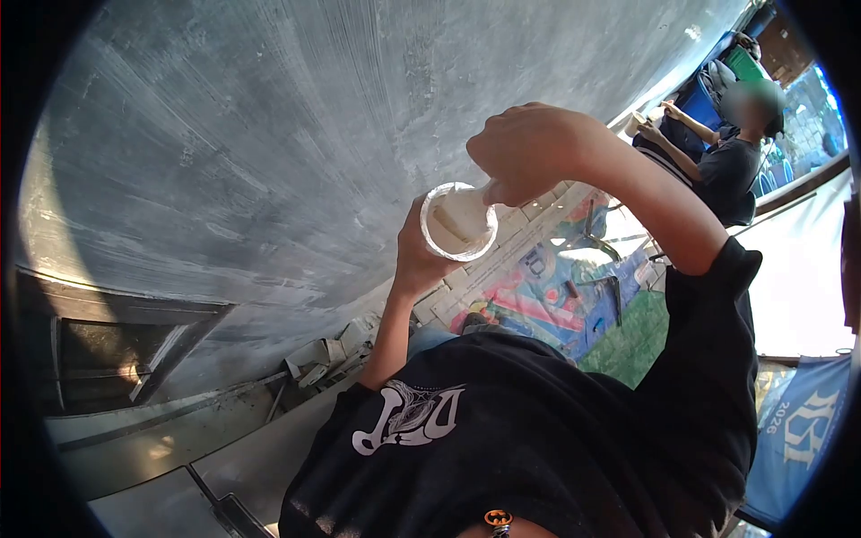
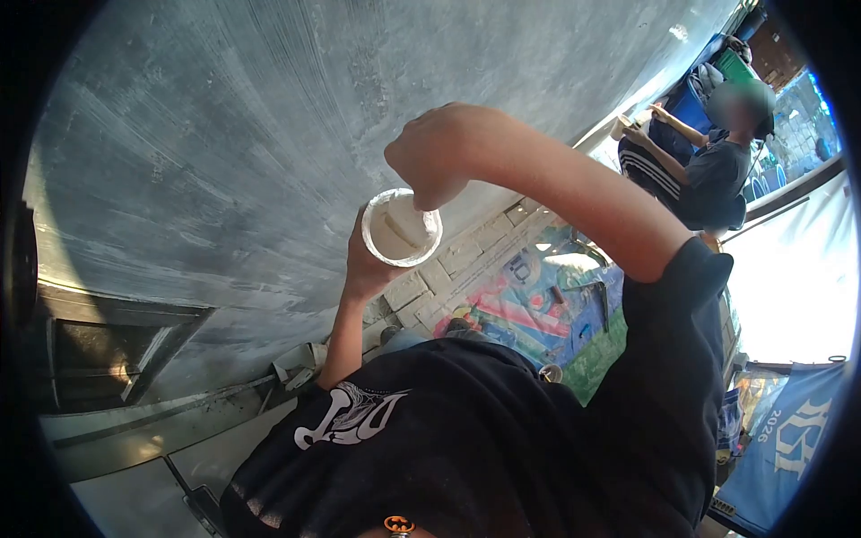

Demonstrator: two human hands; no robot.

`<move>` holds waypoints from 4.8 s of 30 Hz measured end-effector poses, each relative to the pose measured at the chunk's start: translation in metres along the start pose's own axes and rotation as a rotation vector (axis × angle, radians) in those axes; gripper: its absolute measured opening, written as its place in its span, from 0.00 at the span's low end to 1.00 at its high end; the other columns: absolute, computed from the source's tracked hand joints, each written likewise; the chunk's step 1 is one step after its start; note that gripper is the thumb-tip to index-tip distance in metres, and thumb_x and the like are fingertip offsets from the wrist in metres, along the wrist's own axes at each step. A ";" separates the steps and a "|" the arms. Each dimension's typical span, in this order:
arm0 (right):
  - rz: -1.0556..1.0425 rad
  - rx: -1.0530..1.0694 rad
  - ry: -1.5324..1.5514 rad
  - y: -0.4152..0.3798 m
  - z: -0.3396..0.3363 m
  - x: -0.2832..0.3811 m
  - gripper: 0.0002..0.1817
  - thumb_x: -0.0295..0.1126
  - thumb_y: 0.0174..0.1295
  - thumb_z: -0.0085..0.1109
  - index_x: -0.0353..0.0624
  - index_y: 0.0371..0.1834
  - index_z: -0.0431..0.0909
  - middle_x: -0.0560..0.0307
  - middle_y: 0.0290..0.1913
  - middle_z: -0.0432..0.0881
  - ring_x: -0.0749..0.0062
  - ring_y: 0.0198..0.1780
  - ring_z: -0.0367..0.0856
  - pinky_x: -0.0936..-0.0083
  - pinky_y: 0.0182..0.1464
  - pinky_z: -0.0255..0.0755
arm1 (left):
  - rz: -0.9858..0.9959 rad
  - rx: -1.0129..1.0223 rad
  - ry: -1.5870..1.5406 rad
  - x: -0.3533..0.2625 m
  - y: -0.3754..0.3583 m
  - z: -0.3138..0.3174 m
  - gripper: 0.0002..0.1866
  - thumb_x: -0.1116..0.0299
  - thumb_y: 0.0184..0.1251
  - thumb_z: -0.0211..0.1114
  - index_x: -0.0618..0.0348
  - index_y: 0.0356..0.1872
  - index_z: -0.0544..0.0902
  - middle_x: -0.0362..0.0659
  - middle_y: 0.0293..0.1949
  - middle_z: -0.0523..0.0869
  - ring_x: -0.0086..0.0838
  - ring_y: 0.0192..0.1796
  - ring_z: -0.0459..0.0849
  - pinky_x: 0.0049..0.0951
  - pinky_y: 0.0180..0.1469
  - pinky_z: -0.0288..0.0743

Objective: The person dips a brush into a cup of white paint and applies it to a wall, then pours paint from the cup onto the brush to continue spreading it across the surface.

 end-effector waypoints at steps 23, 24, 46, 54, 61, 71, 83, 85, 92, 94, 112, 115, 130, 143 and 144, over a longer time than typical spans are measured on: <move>0.028 -0.959 0.080 -0.120 0.072 -0.039 0.08 0.39 0.51 0.60 0.49 0.29 0.77 0.58 0.16 0.75 0.62 0.18 0.75 0.69 0.20 0.67 | 0.060 -0.271 0.004 -0.028 0.044 0.023 0.33 0.72 0.36 0.75 0.59 0.49 0.71 0.42 0.44 0.78 0.29 0.47 0.77 0.29 0.49 0.72; 0.054 -0.981 0.124 -0.126 0.070 -0.036 0.08 0.38 0.50 0.61 0.48 0.30 0.77 0.59 0.16 0.75 0.62 0.17 0.75 0.69 0.20 0.66 | 0.096 -0.268 -0.026 -0.029 0.049 0.024 0.33 0.73 0.36 0.75 0.59 0.49 0.70 0.41 0.44 0.77 0.27 0.46 0.77 0.28 0.49 0.73; 0.168 -1.070 0.574 -0.147 0.021 -0.097 0.11 0.35 0.55 0.61 0.38 0.34 0.81 0.50 0.22 0.80 0.75 0.20 0.76 0.77 0.24 0.69 | -0.058 -0.138 -0.326 -0.127 0.116 0.030 0.34 0.74 0.38 0.74 0.58 0.51 0.68 0.42 0.45 0.76 0.28 0.47 0.77 0.29 0.48 0.75; 0.159 -1.175 0.506 -0.154 0.003 -0.118 0.13 0.36 0.56 0.59 0.44 0.44 0.80 0.51 0.34 0.83 0.68 0.32 0.82 0.75 0.36 0.73 | 0.034 -0.060 -0.346 -0.144 0.152 0.043 0.33 0.71 0.38 0.75 0.56 0.50 0.69 0.42 0.45 0.77 0.28 0.47 0.77 0.30 0.48 0.74; 0.250 -1.161 0.361 -0.160 0.006 -0.115 0.15 0.36 0.56 0.59 0.50 0.47 0.80 0.59 0.26 0.78 0.74 0.25 0.74 0.75 0.29 0.67 | 0.036 -0.065 -0.315 -0.154 0.159 0.052 0.36 0.67 0.39 0.75 0.57 0.52 0.68 0.42 0.46 0.76 0.30 0.50 0.76 0.32 0.54 0.69; 0.192 -1.343 0.211 -0.153 0.017 -0.114 0.20 0.31 0.51 0.64 0.55 0.51 0.78 0.63 0.25 0.69 0.77 0.24 0.67 0.75 0.27 0.64 | 0.061 -0.093 -0.367 -0.153 0.161 0.056 0.34 0.68 0.39 0.74 0.57 0.51 0.67 0.42 0.46 0.76 0.28 0.49 0.76 0.31 0.52 0.71; 0.250 -1.457 0.244 -0.153 -0.038 -0.099 0.19 0.32 0.53 0.62 0.54 0.50 0.78 0.60 0.27 0.71 0.73 0.25 0.71 0.74 0.30 0.66 | 0.081 -0.151 -0.316 -0.144 0.135 0.019 0.34 0.70 0.38 0.74 0.58 0.51 0.69 0.43 0.46 0.77 0.29 0.48 0.77 0.31 0.49 0.73; 0.278 -1.495 0.213 -0.157 -0.073 -0.103 0.18 0.34 0.54 0.61 0.55 0.50 0.77 0.58 0.28 0.72 0.71 0.26 0.71 0.73 0.31 0.66 | 0.076 -0.170 -0.305 -0.138 0.114 0.004 0.35 0.71 0.37 0.75 0.58 0.52 0.69 0.43 0.45 0.77 0.30 0.47 0.78 0.31 0.48 0.73; 0.414 -1.823 0.197 -0.209 -0.224 -0.114 0.14 0.45 0.54 0.58 0.59 0.44 0.79 0.58 0.28 0.78 0.68 0.32 0.78 0.73 0.34 0.69 | 0.094 -0.213 -0.187 -0.124 0.033 -0.054 0.36 0.74 0.35 0.75 0.59 0.52 0.69 0.43 0.44 0.77 0.29 0.46 0.78 0.33 0.48 0.74; 0.448 -1.914 0.096 -0.215 -0.258 -0.122 0.15 0.48 0.53 0.57 0.62 0.43 0.79 0.59 0.30 0.80 0.68 0.34 0.80 0.72 0.37 0.70 | 0.080 -0.227 -0.190 -0.115 0.008 -0.062 0.37 0.74 0.34 0.75 0.59 0.52 0.68 0.43 0.43 0.77 0.29 0.45 0.78 0.33 0.49 0.74; 0.325 -1.917 0.020 -0.206 -0.318 -0.139 0.13 0.48 0.52 0.59 0.59 0.38 0.82 0.58 0.28 0.81 0.69 0.32 0.80 0.72 0.37 0.72 | 0.130 -0.622 -0.175 -0.096 -0.059 -0.071 0.35 0.76 0.28 0.74 0.61 0.48 0.71 0.43 0.41 0.79 0.30 0.44 0.79 0.32 0.50 0.72; 0.417 -1.920 0.094 -0.207 -0.343 -0.106 0.12 0.48 0.52 0.58 0.60 0.37 0.82 0.58 0.29 0.82 0.67 0.31 0.81 0.71 0.36 0.73 | 0.095 -0.513 -0.192 -0.056 -0.050 -0.080 0.35 0.77 0.29 0.74 0.61 0.48 0.71 0.43 0.41 0.79 0.29 0.44 0.79 0.31 0.49 0.73; 0.310 -1.912 -0.108 -0.187 -0.299 -0.112 0.12 0.40 0.52 0.59 0.50 0.37 0.81 0.53 0.27 0.81 0.65 0.29 0.80 0.71 0.34 0.72 | -0.063 -0.448 -0.309 -0.054 -0.040 -0.073 0.38 0.73 0.28 0.77 0.60 0.49 0.70 0.43 0.43 0.78 0.31 0.46 0.78 0.33 0.51 0.72; 0.264 -1.183 0.312 -0.090 -0.040 -0.101 0.12 0.31 0.50 0.61 0.45 0.39 0.81 0.47 0.28 0.81 0.60 0.29 0.82 0.70 0.31 0.73 | -0.166 -0.466 -0.237 -0.037 -0.039 -0.070 0.38 0.73 0.32 0.77 0.60 0.51 0.69 0.44 0.44 0.77 0.31 0.47 0.77 0.32 0.50 0.72; 0.239 -1.044 0.307 -0.085 -0.025 -0.103 0.11 0.32 0.50 0.61 0.45 0.37 0.82 0.48 0.27 0.81 0.59 0.29 0.81 0.69 0.31 0.72 | -0.194 -0.468 -0.236 -0.040 -0.038 -0.067 0.38 0.73 0.32 0.77 0.60 0.51 0.69 0.44 0.44 0.77 0.31 0.47 0.77 0.32 0.50 0.72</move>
Point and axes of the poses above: each hand's wrist, its own y-axis towards the middle knuckle, its own z-axis out of the palm, x = y × z, the point moved 2 cm from there along y, towards the middle knuckle
